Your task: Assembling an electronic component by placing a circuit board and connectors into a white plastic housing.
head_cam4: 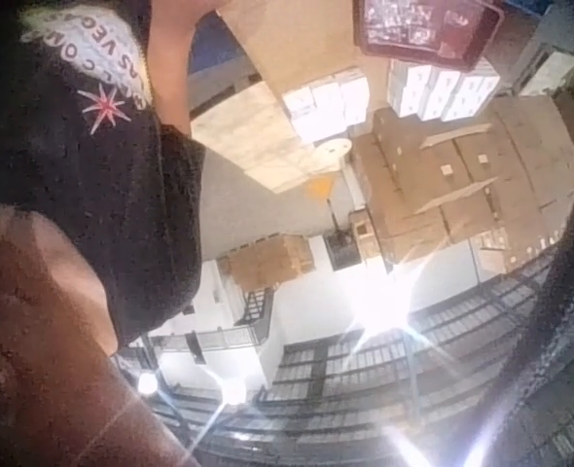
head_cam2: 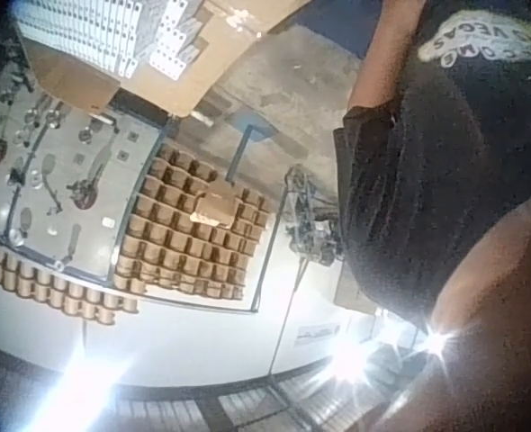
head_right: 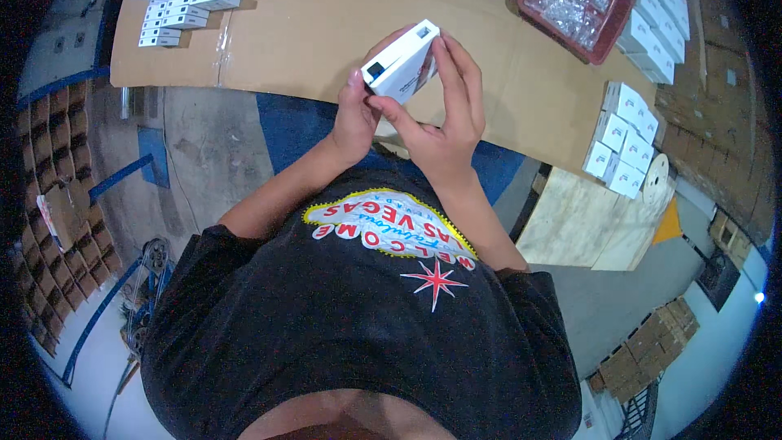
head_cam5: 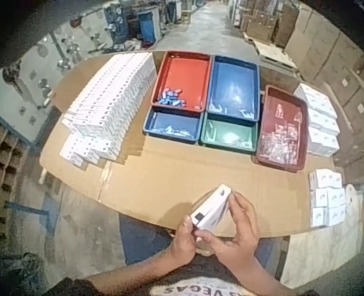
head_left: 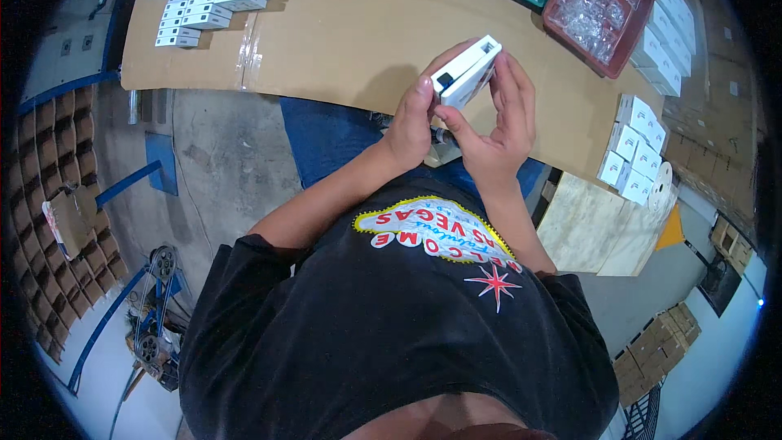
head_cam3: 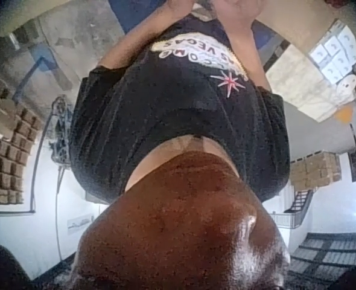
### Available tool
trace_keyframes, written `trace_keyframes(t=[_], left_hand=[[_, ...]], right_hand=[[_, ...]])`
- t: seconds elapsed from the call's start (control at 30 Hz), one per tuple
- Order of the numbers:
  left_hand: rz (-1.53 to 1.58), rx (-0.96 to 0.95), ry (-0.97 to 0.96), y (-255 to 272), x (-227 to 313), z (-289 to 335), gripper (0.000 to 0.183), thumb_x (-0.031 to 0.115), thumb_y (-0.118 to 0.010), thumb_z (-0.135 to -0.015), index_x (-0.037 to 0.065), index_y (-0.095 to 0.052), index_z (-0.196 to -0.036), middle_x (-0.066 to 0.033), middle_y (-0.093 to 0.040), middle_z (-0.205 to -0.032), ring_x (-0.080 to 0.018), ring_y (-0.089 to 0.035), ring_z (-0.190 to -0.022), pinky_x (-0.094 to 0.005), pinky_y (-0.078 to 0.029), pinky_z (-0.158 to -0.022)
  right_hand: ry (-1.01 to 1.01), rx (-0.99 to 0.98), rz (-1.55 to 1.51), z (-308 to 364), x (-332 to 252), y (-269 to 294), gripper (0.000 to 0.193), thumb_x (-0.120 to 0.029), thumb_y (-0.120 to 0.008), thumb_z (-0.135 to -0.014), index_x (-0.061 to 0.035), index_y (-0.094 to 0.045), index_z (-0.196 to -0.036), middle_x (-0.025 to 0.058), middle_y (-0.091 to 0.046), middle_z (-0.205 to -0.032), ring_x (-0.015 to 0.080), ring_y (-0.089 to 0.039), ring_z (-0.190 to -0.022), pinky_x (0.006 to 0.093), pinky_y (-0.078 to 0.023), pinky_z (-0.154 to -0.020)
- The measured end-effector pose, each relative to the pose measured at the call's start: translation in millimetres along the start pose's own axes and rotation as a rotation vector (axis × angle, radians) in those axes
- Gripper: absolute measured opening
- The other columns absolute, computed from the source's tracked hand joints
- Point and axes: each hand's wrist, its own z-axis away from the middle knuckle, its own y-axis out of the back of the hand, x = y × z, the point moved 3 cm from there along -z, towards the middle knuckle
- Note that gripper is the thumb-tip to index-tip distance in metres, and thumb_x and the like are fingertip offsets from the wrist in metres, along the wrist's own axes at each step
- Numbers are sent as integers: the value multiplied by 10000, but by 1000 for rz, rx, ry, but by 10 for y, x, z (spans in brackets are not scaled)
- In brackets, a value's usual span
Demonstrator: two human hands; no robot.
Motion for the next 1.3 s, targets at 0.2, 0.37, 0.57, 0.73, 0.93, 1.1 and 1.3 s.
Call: trace_keyframes(t=[0.2,0.37,0.57,0.73,0.93,1.1,1.3], left_hand=[[-74,-47,-118,-8,9,7,788,554,-251,-1059,-53,-389,-1542,-205,-467,-1533,-286,-461,-1427,-379,-335,-1185],[-112,-47,-160,-22,-3,5,790,552,-251,-1056,-64,-408,-1525,-219,-472,-1522,-298,-463,-1423,-380,-338,-1180],[-130,-57,-162,-13,-9,5,819,586,-248,-1055,-64,-404,-1529,-218,-468,-1531,-295,-460,-1429,-381,-338,-1182],[-115,-64,-142,2,-25,4,820,605,-226,-1077,-42,-367,-1560,-195,-460,-1551,-270,-453,-1439,-374,-342,-1185],[291,221,345,251,-209,-127,730,605,-161,-1099,111,-339,-1606,-154,-518,-1521,-284,-531,-1388,-483,-423,-1160],[544,209,460,420,-316,-146,720,636,-170,-1085,173,-318,-1616,-190,-546,-1485,-369,-551,-1362,-570,-429,-1142],[667,102,489,444,-261,-115,788,695,-162,-1056,155,-329,-1606,-247,-542,-1460,-483,-552,-1325,-596,-460,-1102]], right_hand=[[70,30,-45,27,11,8,915,-281,-970,-674,53,-564,-1423,244,-579,-1404,362,-610,-1261,423,-519,-1041],[89,54,-63,46,47,20,920,-325,-963,-687,68,-562,-1416,250,-578,-1399,368,-605,-1264,426,-521,-1038],[97,47,-64,46,46,26,915,-326,-959,-695,69,-560,-1418,253,-575,-1404,373,-601,-1269,434,-514,-1047],[59,-19,-53,-7,29,21,847,-251,-931,-757,58,-540,-1440,239,-570,-1401,356,-599,-1274,422,-518,-1048],[-514,-3,-514,-122,278,47,824,-63,-791,-892,19,-338,-1575,183,-543,-1378,290,-598,-1267,382,-564,-998],[-1067,86,-1371,-193,583,238,682,-568,-415,-1054,-19,-472,-1455,260,-548,-1429,435,-629,-1202,531,-585,-924],[-1058,15,-1785,-61,752,226,685,-574,-466,-1047,17,-514,-1391,278,-499,-1468,376,-617,-1095,422,-599,-788]])
